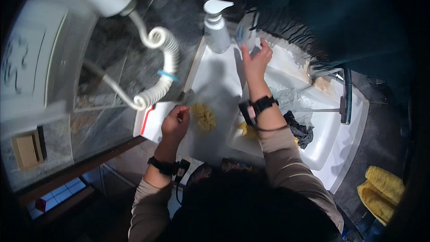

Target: The person washes several small garments by hand in a bathroom sink. They place items into the sink, wet them under running water, apply soap from a dispenser, scrub and rinse each piece, then wring out excess water. The person also wipes the sink basin and countertop with a cloth during the process.

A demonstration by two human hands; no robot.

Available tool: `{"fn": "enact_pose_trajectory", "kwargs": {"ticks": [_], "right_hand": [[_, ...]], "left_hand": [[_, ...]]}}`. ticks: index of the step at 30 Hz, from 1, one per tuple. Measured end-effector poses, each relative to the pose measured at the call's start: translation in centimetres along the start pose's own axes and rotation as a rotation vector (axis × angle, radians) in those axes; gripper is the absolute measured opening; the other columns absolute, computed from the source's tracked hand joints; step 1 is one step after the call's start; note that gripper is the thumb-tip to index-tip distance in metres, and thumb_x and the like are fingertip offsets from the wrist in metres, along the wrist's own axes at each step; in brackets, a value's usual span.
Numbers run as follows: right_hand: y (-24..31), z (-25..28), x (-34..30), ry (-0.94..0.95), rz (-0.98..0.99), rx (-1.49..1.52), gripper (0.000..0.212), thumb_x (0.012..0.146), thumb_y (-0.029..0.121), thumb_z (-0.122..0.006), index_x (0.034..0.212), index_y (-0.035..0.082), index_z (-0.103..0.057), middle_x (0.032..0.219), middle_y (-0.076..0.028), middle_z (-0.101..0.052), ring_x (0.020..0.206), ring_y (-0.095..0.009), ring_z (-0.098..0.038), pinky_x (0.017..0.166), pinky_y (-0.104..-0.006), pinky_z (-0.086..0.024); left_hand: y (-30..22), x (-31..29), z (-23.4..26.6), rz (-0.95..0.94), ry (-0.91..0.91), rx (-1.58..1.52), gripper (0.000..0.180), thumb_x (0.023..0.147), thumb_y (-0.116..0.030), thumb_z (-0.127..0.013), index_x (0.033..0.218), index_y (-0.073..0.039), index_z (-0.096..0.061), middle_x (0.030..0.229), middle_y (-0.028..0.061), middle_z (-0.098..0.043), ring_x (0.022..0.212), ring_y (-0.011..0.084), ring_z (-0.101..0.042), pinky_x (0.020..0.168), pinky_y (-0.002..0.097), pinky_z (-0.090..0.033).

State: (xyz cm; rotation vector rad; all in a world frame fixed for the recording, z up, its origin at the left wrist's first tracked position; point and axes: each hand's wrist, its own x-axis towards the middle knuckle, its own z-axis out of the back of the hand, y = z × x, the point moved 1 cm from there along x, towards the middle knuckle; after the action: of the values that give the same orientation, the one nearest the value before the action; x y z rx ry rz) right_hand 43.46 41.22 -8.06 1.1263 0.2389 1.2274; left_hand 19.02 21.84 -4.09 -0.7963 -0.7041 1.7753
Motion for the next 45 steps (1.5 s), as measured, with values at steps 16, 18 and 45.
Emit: {"fn": "enact_pose_trajectory", "kwargs": {"ticks": [16,18,45], "right_hand": [[0.7,-3.5,-8.5,0.428,0.537,-0.113,0.043,0.08,0.004,-0.053,0.123,-0.005,-0.049,0.127,-0.026,-0.048,0.117,-0.041,-0.046,0.102,-0.0446,-0.036],[2.0,-3.5,-8.4,0.405,0.473,-0.07,0.045,0.08,0.004,-0.053,0.124,-0.006,-0.048,0.124,-0.028,-0.05,0.114,-0.043,-0.048,0.101,-0.0459,-0.037],[14.5,-5.8,-27.0,0.52,0.278,-0.147,0.043,0.08,0.006,-0.061,0.122,0.003,-0.05,0.111,-0.02,-0.051,0.096,-0.038,-0.051,0.085,-0.0438,-0.044]], "left_hand": [[8.7,-5.5,5.7,0.054,-0.077,0.146,0.017,0.082,-0.01,-0.056,0.097,-0.007,-0.064,0.093,0.0115,-0.064,0.084,0.0244,-0.061,0.075,0.0341,-0.048],[9.8,-5.9,7.4,-0.056,-0.193,0.369,0.021,0.08,-0.007,-0.055,0.1,-0.007,-0.062,0.104,0.0135,-0.062,0.094,0.0284,-0.059,0.081,0.0367,-0.048],[13.7,-7.3,12.5,0.174,-0.21,0.274,0.024,0.076,-0.024,-0.065,0.091,-0.008,-0.057,0.076,0.0105,-0.067,0.068,0.0312,-0.065,0.063,0.0415,-0.051]]}}
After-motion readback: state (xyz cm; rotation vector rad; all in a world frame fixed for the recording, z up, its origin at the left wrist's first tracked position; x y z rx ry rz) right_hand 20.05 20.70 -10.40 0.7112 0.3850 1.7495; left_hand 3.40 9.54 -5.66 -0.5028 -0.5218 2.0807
